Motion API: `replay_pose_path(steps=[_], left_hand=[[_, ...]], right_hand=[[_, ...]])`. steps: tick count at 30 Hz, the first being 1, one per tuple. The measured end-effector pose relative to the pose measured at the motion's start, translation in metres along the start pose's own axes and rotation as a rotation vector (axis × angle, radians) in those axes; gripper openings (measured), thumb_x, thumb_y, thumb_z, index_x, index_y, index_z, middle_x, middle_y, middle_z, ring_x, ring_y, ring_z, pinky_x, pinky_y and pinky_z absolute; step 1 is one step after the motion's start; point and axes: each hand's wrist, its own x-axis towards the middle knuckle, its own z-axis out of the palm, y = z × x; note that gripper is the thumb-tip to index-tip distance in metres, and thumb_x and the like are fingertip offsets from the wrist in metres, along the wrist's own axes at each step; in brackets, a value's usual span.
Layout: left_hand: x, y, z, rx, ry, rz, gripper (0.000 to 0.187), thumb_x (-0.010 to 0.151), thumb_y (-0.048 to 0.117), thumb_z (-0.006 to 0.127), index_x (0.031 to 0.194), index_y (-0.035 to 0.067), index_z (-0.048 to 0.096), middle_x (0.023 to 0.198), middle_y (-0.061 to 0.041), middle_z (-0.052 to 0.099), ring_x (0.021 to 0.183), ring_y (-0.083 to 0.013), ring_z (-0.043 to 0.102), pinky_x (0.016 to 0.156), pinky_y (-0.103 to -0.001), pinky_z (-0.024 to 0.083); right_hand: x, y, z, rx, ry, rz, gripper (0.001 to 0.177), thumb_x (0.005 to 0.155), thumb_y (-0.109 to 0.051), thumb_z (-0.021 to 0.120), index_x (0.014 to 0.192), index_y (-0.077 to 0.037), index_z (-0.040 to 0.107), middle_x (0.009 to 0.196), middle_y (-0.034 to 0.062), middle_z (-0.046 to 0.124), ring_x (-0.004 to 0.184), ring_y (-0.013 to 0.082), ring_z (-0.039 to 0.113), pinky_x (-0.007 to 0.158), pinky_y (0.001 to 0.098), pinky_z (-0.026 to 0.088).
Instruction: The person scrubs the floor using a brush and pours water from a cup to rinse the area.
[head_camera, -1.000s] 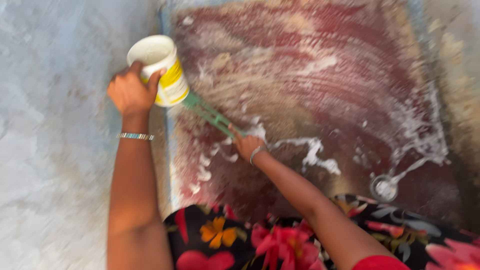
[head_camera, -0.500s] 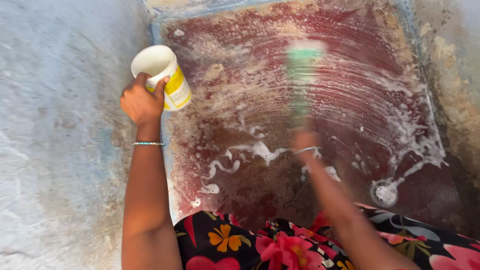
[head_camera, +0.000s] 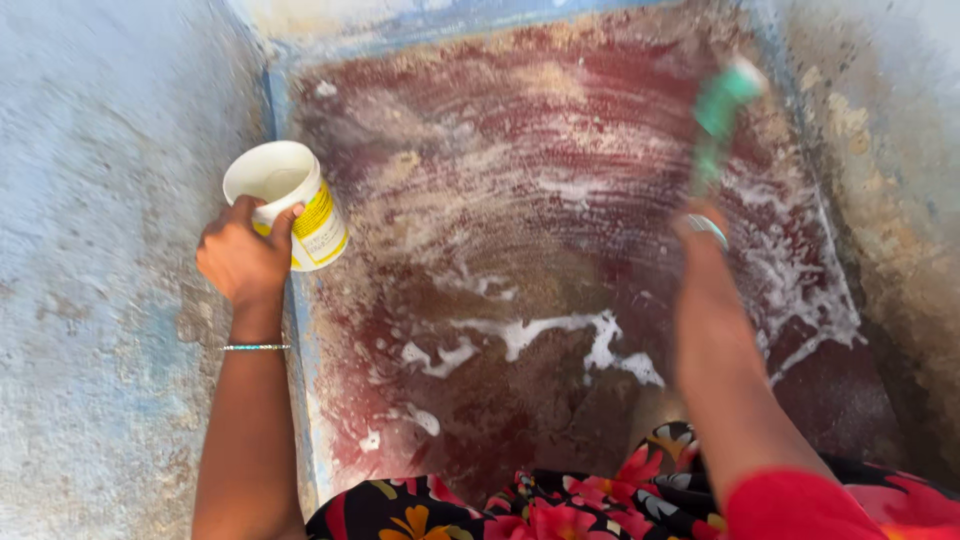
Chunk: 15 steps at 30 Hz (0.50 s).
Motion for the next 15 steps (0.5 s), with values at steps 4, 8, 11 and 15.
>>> replay_pose_path(steps=[4,8,11,15], left_hand=[[0.005,0.006,0.025,0.011,0.019,-0.033,0.045,0.082,0.054,0.091,0.099,0.014,0.075,0.089,-0.011,0.073,0.082,-0.0351,0.070,0.066,-0.048,0.053],[0.014,0.033,0.050,0.016,0.059,-0.025,0.046,0.079,0.054,0.091,0.097,0.015,0.075,0.089,-0.011,0.074,0.076,-0.0361,0.070,0.060,-0.048,0.052],[0.014,0.068,0.053,-0.106,0.014,-0.033,0.045,0.080,0.052,0.090,0.097,0.014,0.074,0.089,-0.012,0.074,0.076,-0.0372,0.069,0.060,-0.049,0.051],[-0.001,0.093,0.033,-0.289,0.011,0.104,0.049,0.081,0.055,0.090,0.096,0.012,0.073,0.088,-0.013,0.073,0.079,-0.0383,0.070,0.066,-0.050,0.052]], right_hand=[[-0.056,0.041,0.021,-0.111,0.060,0.047,0.048,0.102,-0.040,0.048,0.114,-0.001,0.075,0.110,0.0276,0.073,0.106,0.0452,0.069,0.096,0.0528,0.054],[-0.215,-0.051,0.117,0.149,0.132,-0.798,0.051,0.078,-0.026,0.064,0.123,-0.003,0.067,0.090,0.0220,0.071,0.078,0.0430,0.069,0.068,0.0562,0.054],[-0.315,-0.110,0.125,-0.182,-0.445,-0.819,0.038,0.099,-0.032,0.049,0.135,-0.024,0.055,0.098,0.0222,0.071,0.087,0.0427,0.071,0.079,0.0572,0.057],[-0.255,-0.108,0.113,-0.172,-0.337,-0.922,0.048,0.089,-0.021,0.059,0.137,-0.021,0.063,0.095,0.0209,0.075,0.086,0.0393,0.074,0.074,0.0537,0.058]])
